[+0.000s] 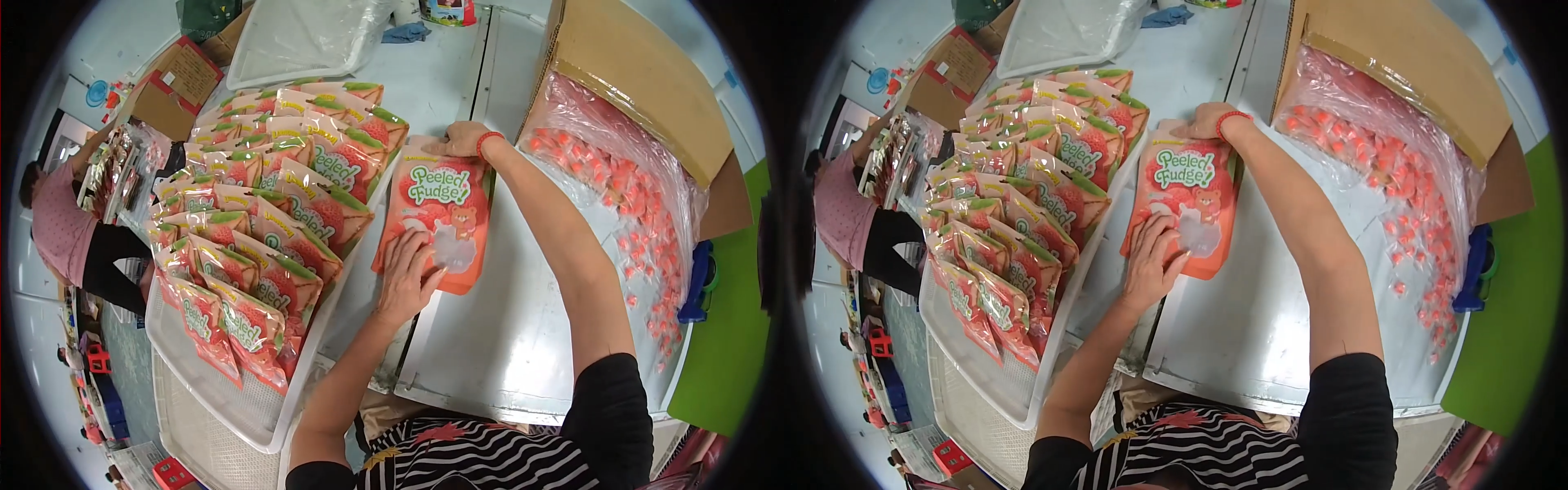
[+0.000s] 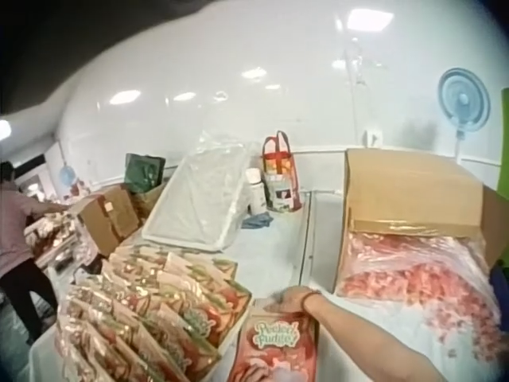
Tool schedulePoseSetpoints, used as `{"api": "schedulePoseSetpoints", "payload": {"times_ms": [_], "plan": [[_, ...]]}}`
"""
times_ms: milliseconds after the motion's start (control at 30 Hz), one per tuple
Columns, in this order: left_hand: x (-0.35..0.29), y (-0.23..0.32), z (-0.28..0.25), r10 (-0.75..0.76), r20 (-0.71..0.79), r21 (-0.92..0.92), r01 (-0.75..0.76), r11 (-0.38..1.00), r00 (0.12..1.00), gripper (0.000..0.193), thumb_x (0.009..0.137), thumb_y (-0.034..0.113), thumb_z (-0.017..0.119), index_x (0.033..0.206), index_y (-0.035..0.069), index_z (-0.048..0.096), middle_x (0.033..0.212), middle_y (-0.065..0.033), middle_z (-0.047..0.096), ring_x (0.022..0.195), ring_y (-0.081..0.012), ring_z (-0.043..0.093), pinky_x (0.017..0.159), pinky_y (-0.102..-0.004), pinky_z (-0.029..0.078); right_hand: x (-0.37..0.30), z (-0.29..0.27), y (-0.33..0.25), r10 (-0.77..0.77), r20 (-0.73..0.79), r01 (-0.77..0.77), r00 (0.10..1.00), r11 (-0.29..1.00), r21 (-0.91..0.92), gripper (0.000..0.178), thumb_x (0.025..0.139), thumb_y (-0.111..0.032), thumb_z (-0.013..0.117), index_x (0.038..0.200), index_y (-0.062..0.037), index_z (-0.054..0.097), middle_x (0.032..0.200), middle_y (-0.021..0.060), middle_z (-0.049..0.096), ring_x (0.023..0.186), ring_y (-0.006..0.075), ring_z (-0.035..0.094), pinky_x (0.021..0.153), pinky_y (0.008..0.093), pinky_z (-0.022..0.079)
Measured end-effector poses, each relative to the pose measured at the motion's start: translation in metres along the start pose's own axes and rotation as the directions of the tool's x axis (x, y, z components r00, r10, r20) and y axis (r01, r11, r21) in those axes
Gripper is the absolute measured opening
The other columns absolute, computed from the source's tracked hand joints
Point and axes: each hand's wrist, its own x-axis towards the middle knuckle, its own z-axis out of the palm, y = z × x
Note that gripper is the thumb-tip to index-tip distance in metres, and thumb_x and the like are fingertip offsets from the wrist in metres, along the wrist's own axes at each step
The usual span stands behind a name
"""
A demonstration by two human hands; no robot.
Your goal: Packing small pink candies into plastic pouches and organizing the pouches into trays.
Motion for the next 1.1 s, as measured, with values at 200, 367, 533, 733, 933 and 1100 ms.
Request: {"api": "schedulePoseSetpoints", "payload": {"times_ms": [200, 367, 533, 733, 933, 1100], "plan": [[0.000, 0.001, -0.003, 0.025, 0.017, 0.019, -0.026, 0.999, 1.000, 0.035, 0.076, 0.013, 0.066, 0.107, 0.002, 0.051, 0.117, -0.0147, 0.051, 0.114, -0.0365, 0.047, 0.097, -0.0461, 0.035, -0.034, -0.010, 0.019, 0.044, 0.195, -0.102, 0.980, 0.949, 0.298, 0.088, 0.063, -0.074, 0.065, 0.101, 0.0049, 0.068, 0.108, 0.0182, 0.065, 0.094, 0.0293, 0.063, 0.084, 0.0353, 0.047], [0.002, 0.004, -0.002, 0.058, 0.007, 0.045, -0.058, 0.997, 0.998, 0.033, 0.076, 0.010, 0.063, 0.106, 0.002, 0.052, 0.117, -0.0155, 0.051, 0.112, -0.0368, 0.048, 0.096, -0.0458, 0.036, -0.069, 0.007, 0.038, -0.016, 0.225, -0.146, 0.974, 0.715, 0.683, 0.076, 0.066, -0.053, 0.079, 0.113, 0.0029, 0.061, 0.112, 0.0121, 0.063, 0.097, 0.0196, 0.061, 0.082, 0.0318, 0.049], [-0.003, 0.003, -0.007, 0.080, 0.005, 0.054, -0.080, 0.995, 0.997, 0.032, 0.076, 0.010, 0.063, 0.106, 0.001, 0.053, 0.118, -0.0174, 0.051, 0.111, -0.0376, 0.048, 0.096, -0.0456, 0.037, -0.131, 0.011, 0.027, -0.133, 0.249, -0.163, 0.959, 0.462, 0.872, 0.064, 0.073, -0.033, 0.080, 0.119, 0.0018, 0.054, 0.109, 0.0109, 0.063, 0.097, 0.0165, 0.061, 0.082, 0.0322, 0.051], [-0.004, 0.005, -0.002, 0.090, 0.012, 0.207, -0.090, 0.974, 0.996, 0.042, 0.076, 0.023, 0.068, 0.110, 0.003, 0.051, 0.126, -0.0195, 0.045, 0.120, -0.0399, 0.040, 0.098, -0.0523, 0.032, -0.158, 0.075, 0.085, 0.095, 0.013, -0.059, 0.995, 0.502, 0.863, 0.070, 0.073, -0.036, 0.079, 0.116, 0.0097, 0.049, 0.107, 0.0152, 0.061, 0.095, 0.0215, 0.062, 0.082, 0.0334, 0.051], [-0.028, -0.020, 0.009, -0.424, -0.128, 0.220, 0.443, 0.869, 0.896, 0.076, 0.076, 0.036, 0.070, 0.134, 0.001, 0.035, 0.137, -0.0259, 0.035, 0.126, -0.0463, 0.030, 0.107, -0.0545, 0.023, -0.228, 0.103, 0.024, 0.292, -0.062, -0.115, 0.954, 0.552, 0.826, 0.064, 0.077, -0.030, 0.078, 0.115, 0.0096, 0.044, 0.107, 0.0161, 0.058, 0.095, 0.0183, 0.060, 0.080, 0.0310, 0.052], [-0.004, -0.028, -0.009, -0.227, 0.096, 0.095, 0.218, 0.971, 0.969, 0.067, 0.080, 0.026, 0.067, 0.135, 0.003, 0.037, 0.136, -0.0239, 0.038, 0.125, -0.0421, 0.035, 0.106, -0.0461, 0.030, -0.258, 0.144, -0.001, 0.294, -0.181, 0.162, 0.939, 0.088, 0.983, 0.055, 0.079, -0.020, 0.074, 0.113, 0.0080, 0.041, 0.107, 0.0148, 0.059, 0.094, 0.0172, 0.060, 0.080, 0.0292, 0.051]]}}
